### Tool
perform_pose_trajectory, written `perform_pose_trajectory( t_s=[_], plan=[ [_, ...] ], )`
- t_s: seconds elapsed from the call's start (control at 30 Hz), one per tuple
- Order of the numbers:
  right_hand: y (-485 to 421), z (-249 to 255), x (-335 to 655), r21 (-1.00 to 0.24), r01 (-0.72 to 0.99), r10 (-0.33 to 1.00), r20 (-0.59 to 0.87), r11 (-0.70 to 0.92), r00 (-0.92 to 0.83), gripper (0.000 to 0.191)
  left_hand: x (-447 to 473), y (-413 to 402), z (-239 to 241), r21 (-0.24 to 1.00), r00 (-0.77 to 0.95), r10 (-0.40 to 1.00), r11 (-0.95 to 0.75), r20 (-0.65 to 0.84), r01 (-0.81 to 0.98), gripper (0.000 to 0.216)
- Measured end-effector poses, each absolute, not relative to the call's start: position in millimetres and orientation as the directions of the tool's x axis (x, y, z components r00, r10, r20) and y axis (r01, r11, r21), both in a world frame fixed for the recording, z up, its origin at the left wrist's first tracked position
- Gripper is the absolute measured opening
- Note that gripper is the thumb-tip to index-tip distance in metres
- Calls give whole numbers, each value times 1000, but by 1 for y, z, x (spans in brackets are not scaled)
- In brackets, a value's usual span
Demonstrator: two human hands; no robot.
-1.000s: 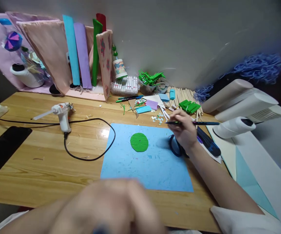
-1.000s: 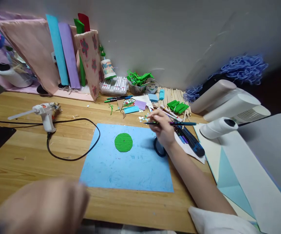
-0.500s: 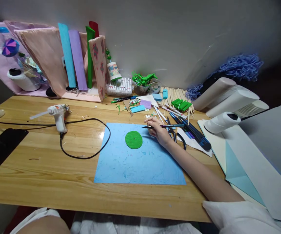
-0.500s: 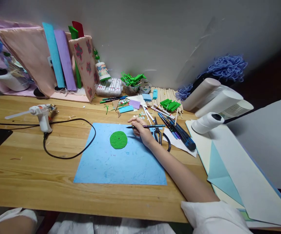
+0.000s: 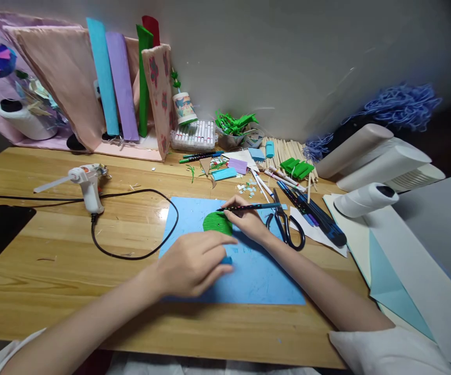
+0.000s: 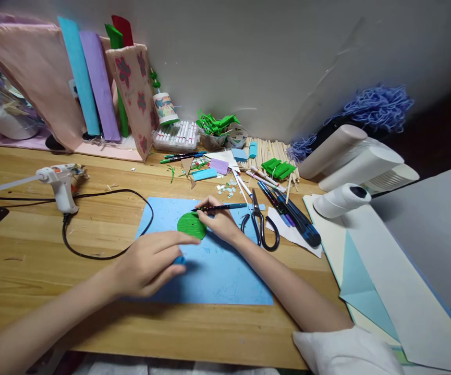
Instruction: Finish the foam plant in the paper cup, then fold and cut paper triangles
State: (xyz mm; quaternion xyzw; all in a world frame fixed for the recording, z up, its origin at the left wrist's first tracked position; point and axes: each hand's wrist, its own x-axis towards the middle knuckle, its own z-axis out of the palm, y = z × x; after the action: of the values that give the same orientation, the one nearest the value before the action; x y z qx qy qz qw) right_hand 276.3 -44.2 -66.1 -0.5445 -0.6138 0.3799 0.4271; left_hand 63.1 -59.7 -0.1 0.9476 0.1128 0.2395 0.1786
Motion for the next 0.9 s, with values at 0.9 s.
perform_pose_trajectory(
  t_s=[0.9],
  plan=[
    [-46,-64,273,-883,456,993,113,107,-15,4,77,-40,-45,433,876,448,-835,178,339,24]
  ],
)
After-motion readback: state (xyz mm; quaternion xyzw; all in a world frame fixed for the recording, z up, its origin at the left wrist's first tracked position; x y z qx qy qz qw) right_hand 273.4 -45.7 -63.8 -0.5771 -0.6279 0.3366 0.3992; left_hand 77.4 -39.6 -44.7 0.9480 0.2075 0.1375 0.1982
